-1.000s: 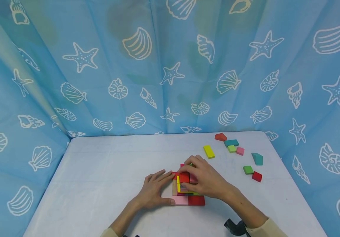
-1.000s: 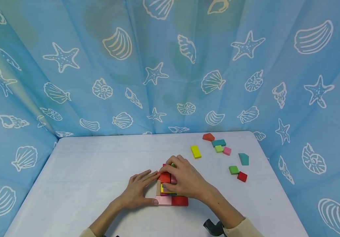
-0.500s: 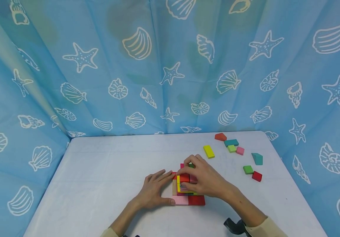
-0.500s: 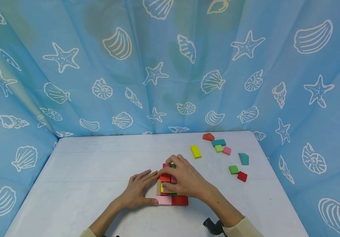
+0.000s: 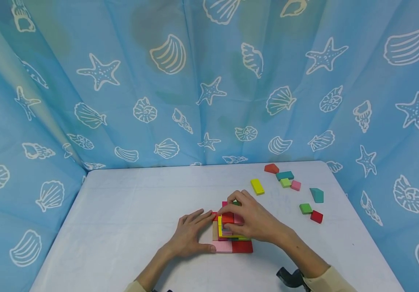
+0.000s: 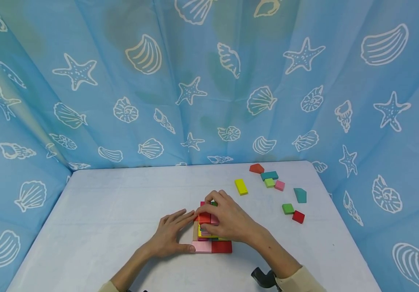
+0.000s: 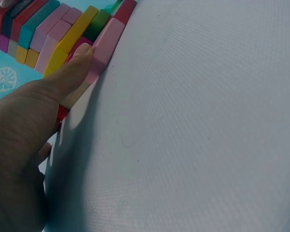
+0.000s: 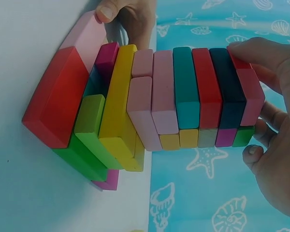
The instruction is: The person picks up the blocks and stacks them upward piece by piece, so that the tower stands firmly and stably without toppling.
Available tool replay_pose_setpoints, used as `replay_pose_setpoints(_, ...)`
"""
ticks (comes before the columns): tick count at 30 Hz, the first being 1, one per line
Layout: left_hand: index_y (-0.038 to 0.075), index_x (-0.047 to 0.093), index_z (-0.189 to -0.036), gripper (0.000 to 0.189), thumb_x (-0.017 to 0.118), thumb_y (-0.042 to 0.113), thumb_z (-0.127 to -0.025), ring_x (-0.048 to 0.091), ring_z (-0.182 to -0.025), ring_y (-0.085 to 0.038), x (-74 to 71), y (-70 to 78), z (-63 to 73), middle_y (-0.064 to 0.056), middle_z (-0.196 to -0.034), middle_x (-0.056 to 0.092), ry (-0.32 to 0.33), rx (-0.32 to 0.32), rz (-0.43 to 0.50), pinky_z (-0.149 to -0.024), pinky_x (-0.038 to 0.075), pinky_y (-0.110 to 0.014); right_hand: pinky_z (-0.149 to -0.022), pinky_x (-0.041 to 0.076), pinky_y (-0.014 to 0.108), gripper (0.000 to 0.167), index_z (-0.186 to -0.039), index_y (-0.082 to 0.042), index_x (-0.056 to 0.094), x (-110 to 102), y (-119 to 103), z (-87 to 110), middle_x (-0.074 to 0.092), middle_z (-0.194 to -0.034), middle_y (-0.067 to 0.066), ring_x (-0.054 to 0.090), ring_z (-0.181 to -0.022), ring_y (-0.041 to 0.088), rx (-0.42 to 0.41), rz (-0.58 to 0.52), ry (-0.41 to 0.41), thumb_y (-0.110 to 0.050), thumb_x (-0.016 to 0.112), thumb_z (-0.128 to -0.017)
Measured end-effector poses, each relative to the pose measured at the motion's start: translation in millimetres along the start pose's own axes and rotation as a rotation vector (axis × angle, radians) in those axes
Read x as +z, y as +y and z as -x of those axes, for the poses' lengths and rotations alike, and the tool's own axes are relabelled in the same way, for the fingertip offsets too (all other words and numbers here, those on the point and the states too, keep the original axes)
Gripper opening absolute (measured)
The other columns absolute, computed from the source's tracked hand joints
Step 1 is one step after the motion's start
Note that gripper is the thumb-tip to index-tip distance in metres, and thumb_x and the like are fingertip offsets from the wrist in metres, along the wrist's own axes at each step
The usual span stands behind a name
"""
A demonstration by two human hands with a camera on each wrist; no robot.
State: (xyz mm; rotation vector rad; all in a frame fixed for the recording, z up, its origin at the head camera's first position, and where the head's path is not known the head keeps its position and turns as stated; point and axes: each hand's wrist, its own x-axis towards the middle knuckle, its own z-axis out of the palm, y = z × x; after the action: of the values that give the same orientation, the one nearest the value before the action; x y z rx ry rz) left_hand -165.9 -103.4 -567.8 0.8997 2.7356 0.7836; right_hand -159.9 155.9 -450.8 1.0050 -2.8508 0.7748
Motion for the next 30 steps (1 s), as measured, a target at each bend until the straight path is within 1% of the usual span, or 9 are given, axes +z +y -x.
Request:
replay_pose_setpoints(8,0.034,0.031,-0.159,0.098,0.071,0.069,-0.077,0.020,-0.152,-0.027,-0.2,0.2,0.4,0.008,-0.163,0.032,-0.010,-0.002,0.002,-0.113,0.023,-0.063,-0.087,0.054,0.026,0.061,-0.130,-0.038,0.065,-5,-2,2.7,0.050,-0.121,-0.016,0.041,-0.120,0.002,0.029,-0.023,-0.007,-0.038,0.089,-0.073)
replay_pose_setpoints(11,0.032,0.032,-0.159,0.098,0.072,0.069,-0.077,0.021,-0.152,-0.028,-0.7,0.6,0.4,0.006,-0.163,0.033,-0.002,0.007,0.001,-0.113,0.023,-0.063,-0.087,0.056,0.030,0.058,-0.131,-0.037,0.064,-14,0,5.9,0.051,-0.121,-0.014,0.043,-0.120,0.006,0.060,-0.069,0.018,-0.041,0.085,-0.078)
replay_pose_setpoints(14,0.031,0.033,-0.158,0.098,0.071,0.069,-0.077,0.022,-0.151,-0.028,-1.2,1.1,0.2,0.006,-0.163,0.034,0.000,0.010,0.001,-0.113,0.024,-0.064,-0.088,0.057,0.037,0.049,-0.130,-0.036,0.064,-26,14,12.5,0.052,-0.120,-0.012,0.045,-0.121,0.011,0.108,-0.102,0.069,-0.041,0.081,-0.084)
replay_pose_setpoints(17,0.031,0.033,-0.158,0.098,0.071,0.070,-0.077,0.021,-0.152,-0.027,-1.2,1.3,0.3,0.006,-0.163,0.034,-0.004,0.006,0.003,-0.113,0.024,-0.063,-0.085,0.056,0.038,0.043,-0.126,-0.035,0.066,-37,41,22.5,0.055,-0.117,-0.009,0.049,-0.116,0.013,0.176,-0.111,0.124,-0.036,0.080,-0.086)
replay_pose_setpoints(20,0.031,0.033,-0.158,0.098,0.070,0.070,-0.077,0.022,-0.151,-0.027,-1.6,1.0,0.4,0.006,-0.163,0.034,0.002,0.014,0.002,-0.112,0.024,-0.063,-0.076,0.055,0.033,0.038,-0.124,-0.028,0.068,-46,76,33.2,0.059,-0.113,-0.004,0.053,-0.103,0.017,0.255,-0.102,0.152,-0.032,0.079,-0.088)
replay_pose_setpoints(24,0.032,0.032,-0.159,0.098,0.070,0.071,-0.077,0.021,-0.152,-0.027,-2.3,0.3,-0.1,0.007,-0.163,0.033,0.001,0.010,0.004,-0.113,0.024,-0.063,-0.068,0.051,0.028,0.040,-0.130,-0.017,0.065,-54,129,48.8,0.059,-0.112,0.006,0.050,-0.094,0.023,0.384,-0.078,0.139,-0.031,0.074,-0.093)
replay_pose_setpoints(25,0.032,0.032,-0.158,0.098,0.070,0.071,-0.077,0.021,-0.152,-0.027,-2.1,0.2,-0.2,0.007,-0.163,0.033,0.000,0.006,0.006,-0.113,0.023,-0.063,-0.069,0.051,0.029,0.042,-0.132,-0.015,0.064,-55,143,53.0,0.059,-0.115,0.009,0.051,-0.095,0.025,0.416,-0.068,0.132,-0.031,0.072,-0.094)
replay_pose_setpoints(28,0.033,0.031,-0.159,0.098,0.070,0.071,-0.077,0.020,-0.152,-0.026,-1.3,0.1,-0.4,0.008,-0.163,0.032,-0.004,0.002,0.007,-0.113,0.023,-0.063,-0.081,0.057,0.044,0.049,-0.138,-0.007,0.058,-55,176,63.8,0.056,-0.124,0.020,0.053,-0.105,0.036,0.525,-0.038,0.105,-0.028,0.070,-0.095)
replay_pose_setpoints(30,0.032,0.031,-0.159,0.098,0.070,0.071,-0.077,0.021,-0.152,-0.027,-1.2,0.5,-0.3,0.007,-0.163,0.032,-0.004,0.003,0.007,-0.113,0.023,-0.063,-0.090,0.053,0.057,0.055,-0.142,-0.005,0.053,-52,194,68.1,0.051,-0.133,0.025,0.050,-0.117,0.044,0.597,-0.015,0.075,-0.029,0.069,-0.095)
